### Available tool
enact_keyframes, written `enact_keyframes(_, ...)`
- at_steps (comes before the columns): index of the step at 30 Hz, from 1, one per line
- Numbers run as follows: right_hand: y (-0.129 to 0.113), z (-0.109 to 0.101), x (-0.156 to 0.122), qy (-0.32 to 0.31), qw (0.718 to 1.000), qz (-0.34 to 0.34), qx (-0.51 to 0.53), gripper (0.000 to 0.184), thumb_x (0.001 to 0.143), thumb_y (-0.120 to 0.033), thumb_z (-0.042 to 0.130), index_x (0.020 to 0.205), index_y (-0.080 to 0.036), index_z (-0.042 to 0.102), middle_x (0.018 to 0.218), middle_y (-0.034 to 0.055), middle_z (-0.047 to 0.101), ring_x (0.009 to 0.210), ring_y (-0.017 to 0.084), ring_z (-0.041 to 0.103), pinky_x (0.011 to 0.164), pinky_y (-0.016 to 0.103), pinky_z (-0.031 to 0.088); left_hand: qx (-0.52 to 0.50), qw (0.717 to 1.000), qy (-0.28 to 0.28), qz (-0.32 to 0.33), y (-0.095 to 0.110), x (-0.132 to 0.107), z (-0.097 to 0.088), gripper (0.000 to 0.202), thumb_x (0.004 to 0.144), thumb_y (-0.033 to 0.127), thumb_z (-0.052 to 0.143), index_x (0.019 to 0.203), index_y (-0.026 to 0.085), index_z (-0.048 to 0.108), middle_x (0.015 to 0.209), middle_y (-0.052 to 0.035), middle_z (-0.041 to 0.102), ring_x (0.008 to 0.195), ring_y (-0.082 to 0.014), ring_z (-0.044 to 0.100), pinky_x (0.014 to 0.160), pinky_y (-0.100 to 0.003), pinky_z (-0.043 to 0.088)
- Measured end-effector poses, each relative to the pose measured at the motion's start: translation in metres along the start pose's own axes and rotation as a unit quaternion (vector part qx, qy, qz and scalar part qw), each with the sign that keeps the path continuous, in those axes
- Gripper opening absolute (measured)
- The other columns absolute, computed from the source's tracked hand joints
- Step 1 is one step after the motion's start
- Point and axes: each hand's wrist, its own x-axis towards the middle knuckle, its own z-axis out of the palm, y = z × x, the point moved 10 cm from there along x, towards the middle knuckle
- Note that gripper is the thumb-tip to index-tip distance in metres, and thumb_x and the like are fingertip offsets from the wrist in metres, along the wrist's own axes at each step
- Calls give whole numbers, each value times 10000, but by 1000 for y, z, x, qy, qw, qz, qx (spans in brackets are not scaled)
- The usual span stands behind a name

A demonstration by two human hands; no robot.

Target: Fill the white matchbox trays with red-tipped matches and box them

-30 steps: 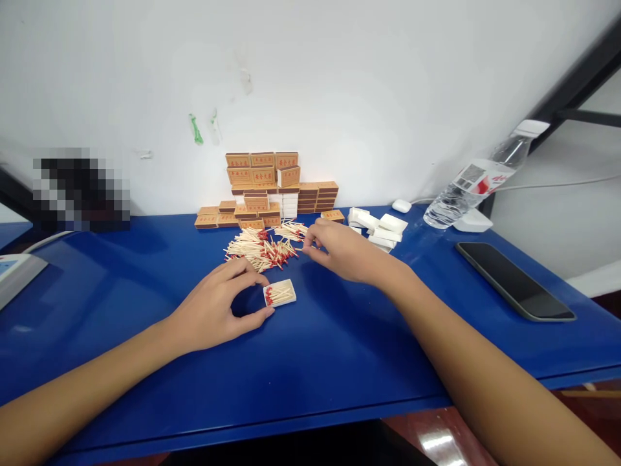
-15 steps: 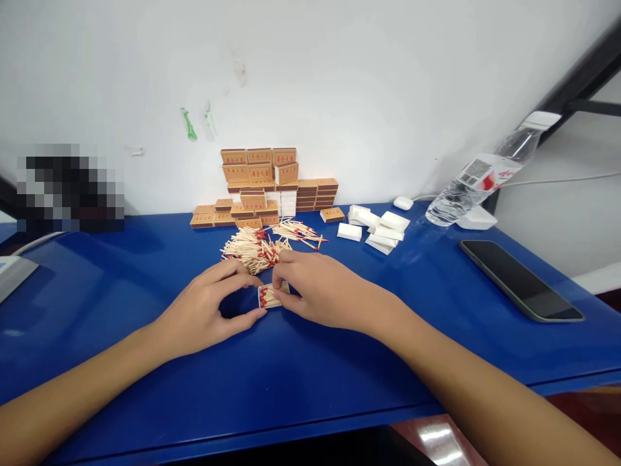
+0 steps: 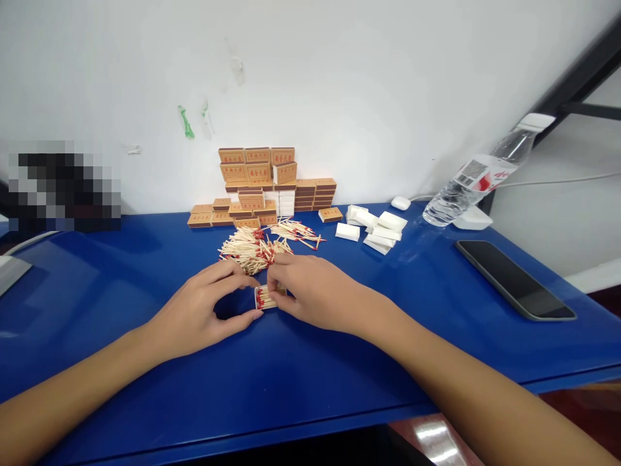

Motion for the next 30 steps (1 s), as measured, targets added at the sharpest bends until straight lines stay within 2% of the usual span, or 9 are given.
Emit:
enact_keyframes(4, -3, -8, -2, 44, 998, -20, -34, 62, 976, -153, 625, 946, -173, 675, 960, 37, 679, 741, 136, 572, 667, 279, 378, 3, 1000, -5, -3, -1, 0, 0, 219, 962, 357, 723, 1104, 196, 683, 1021, -53, 647, 942, -228, 644, 836, -401, 536)
enact_keyframes(6, 7, -21, -2, 70, 996, -15, -47, 82, 980, -178, 619, 927, -180, 682, 898, 26, 675, 737, 142, 562, 676, 283, 373, -1, 1000, -6, -6, -2, 0, -1, 220, 959, 352, 726, 1117, 204, 688, 1022, -54, 651, 950, -229, 648, 848, -401, 538)
enact_keyframes(11, 80, -65, -5, 161, 974, 127, -98, 145, 930, -221, 620, 825, -179, 710, 703, 5, 590, 645, 152, 503, 632, 309, 329, -12, 1000, -8, -2, -1, -1, -1, 246, 957, 370, 742, 1138, 208, 702, 1027, -58, 668, 962, -228, 660, 892, -408, 530)
enact_keyframes(13, 107, -64, -4, 146, 969, 183, -85, 177, 923, -291, 653, 805, -187, 733, 667, -2, 574, 617, 153, 498, 612, 315, 321, -15, 1000, -7, 4, 0, -1, 0, 267, 940, 409, 773, 1099, 205, 709, 1021, -51, 675, 959, -222, 665, 902, -406, 520)
enact_keyframes(16, 122, -48, 3, 104, 969, 207, -90, 203, 903, -374, 705, 828, -191, 749, 700, 13, 623, 629, 160, 522, 610, 315, 329, -26, 1000, -13, 7, 1, -1, 1, 346, 885, 515, 824, 1009, 208, 724, 985, -37, 671, 924, -213, 660, 878, -391, 506)
enact_keyframes(21, 111, -38, 7, 83, 963, 230, -116, 174, 907, -289, 662, 769, -186, 690, 772, 53, 691, 684, 173, 562, 624, 311, 345, -70, 996, -50, 13, 7, -2, 6, 328, 882, 529, 823, 975, 222, 756, 924, -25, 662, 842, -185, 636, 782, -338, 491)
enact_keyframes(24, 99, -37, -1, 69, 962, 265, -24, 248, 904, -331, 655, 694, -200, 636, 662, 22, 641, 598, 152, 522, 567, 309, 338, -84, 994, -63, 21, 12, -2, 8, 258, 906, 472, 813, 1005, 238, 764, 870, -7, 673, 832, -183, 637, 795, -341, 485)
enact_keyframes(27, 67, -25, -4, 32, 968, 231, 94, 309, 913, -386, 636, 662, -207, 622, 599, -3, 590, 548, 132, 478, 527, 300, 339, -69, 996, -61, 19, 13, -2, 10, 249, 911, 462, 806, 1001, 234, 759, 797, 11, 650, 785, -179, 622, 778, -351, 466)
enact_keyframes(30, 34, -12, -6, 19, 973, 196, 122, 260, 894, -364, 651, 688, -207, 664, 609, -13, 584, 556, 125, 474, 521, 291, 340, -57, 996, -61, 16, 12, -1, 11, 241, 935, 450, 783, 1008, 223, 751, 788, 13, 641, 776, -177, 614, 780, -356, 454)
